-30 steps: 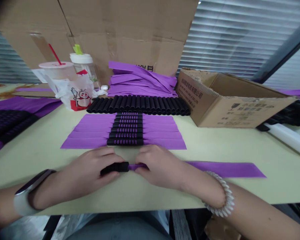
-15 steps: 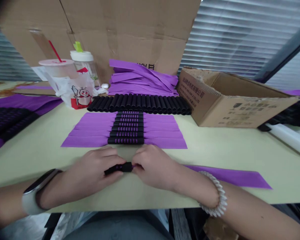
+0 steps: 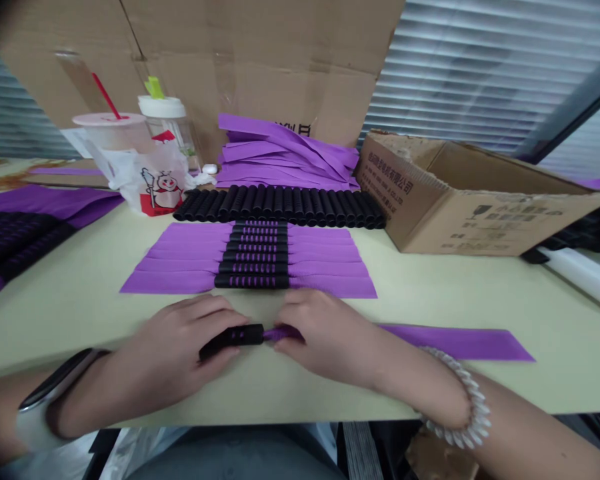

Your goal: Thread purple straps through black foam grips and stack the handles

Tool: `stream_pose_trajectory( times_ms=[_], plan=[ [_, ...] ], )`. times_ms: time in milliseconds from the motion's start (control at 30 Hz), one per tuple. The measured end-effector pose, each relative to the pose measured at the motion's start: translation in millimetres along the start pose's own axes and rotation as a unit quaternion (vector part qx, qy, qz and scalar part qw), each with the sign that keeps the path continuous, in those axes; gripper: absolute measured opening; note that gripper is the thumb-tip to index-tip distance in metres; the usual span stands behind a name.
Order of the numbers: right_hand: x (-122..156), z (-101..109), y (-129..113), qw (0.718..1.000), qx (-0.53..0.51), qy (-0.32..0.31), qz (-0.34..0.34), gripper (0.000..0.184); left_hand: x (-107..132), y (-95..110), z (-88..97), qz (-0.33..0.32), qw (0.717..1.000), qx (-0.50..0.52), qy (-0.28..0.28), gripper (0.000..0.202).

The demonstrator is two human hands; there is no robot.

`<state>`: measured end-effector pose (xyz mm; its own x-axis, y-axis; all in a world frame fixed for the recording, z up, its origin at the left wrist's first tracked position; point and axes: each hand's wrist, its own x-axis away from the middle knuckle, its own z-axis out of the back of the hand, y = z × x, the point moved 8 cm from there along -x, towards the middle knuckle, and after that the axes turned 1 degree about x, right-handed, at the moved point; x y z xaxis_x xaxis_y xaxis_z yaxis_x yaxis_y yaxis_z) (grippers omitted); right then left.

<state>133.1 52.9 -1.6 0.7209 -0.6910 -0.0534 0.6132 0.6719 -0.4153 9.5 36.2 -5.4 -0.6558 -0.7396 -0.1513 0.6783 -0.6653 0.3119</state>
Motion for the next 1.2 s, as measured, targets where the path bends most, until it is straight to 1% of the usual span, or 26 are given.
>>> stream_pose_trajectory(
  times_ms=[100,267,367,567,667,767,900,967,1067,1200],
  plan=[
    [0.9,-0.6,-0.5,1.000,0.014,-0.014,-0.004,0.012,0.6,1.2,-2.3,-0.019,1.000,-0.001,-0.013,0.018],
    [-0.4,-6.5,-3.2,0.998,0.047,-0.033,0.004,0.010,0.3,2.4,-2.4,-0.053,0.999,-0.011,0.006,0.016],
    [-0.3,-7.3,-4.9,0.998,0.055,-0.028,0.016,0.012,-0.4,4.4,-3.5,-0.075,0.997,-0.018,0.007,0.016],
    [-2.1,-5.0,-5.2,0.999,0.046,-0.025,0.010,0.014,-1.8,7.1,-1.1,-0.091,0.995,-0.038,0.026,0.015],
    [-4.4,-6.0,-7.2,0.999,0.044,-0.024,0.013,0.018,-2.5,9.8,-1.0,-0.098,0.994,-0.035,0.024,0.015],
    [-7.0,-9.9,-9.2,0.999,0.042,-0.022,0.023,0.020,-4.2,11.9,-1.2,-0.095,0.995,-0.032,0.019,0.016],
    [-8.5,-11.3,-8.2,0.999,0.032,-0.011,0.027,0.020,-6.8,10.0,-2.5,-0.069,0.998,-0.013,0.004,0.016],
    [-7.0,-9.3,-6.3,0.999,0.025,-0.013,0.022,0.017,-7.2,7.4,-3.0,-0.053,0.999,-0.002,-0.006,0.016],
    [-2.6,-4.5,-3.7,1.000,0.015,-0.021,0.008,0.008,-6.1,3.7,-1.9,-0.038,0.999,0.000,-0.011,0.015],
    [1.3,-2.0,-2.4,0.999,0.015,-0.033,-0.009,0.011,-4.0,-1.9,-1.3,-0.013,1.000,-0.012,-0.025,0.013]
  ],
)
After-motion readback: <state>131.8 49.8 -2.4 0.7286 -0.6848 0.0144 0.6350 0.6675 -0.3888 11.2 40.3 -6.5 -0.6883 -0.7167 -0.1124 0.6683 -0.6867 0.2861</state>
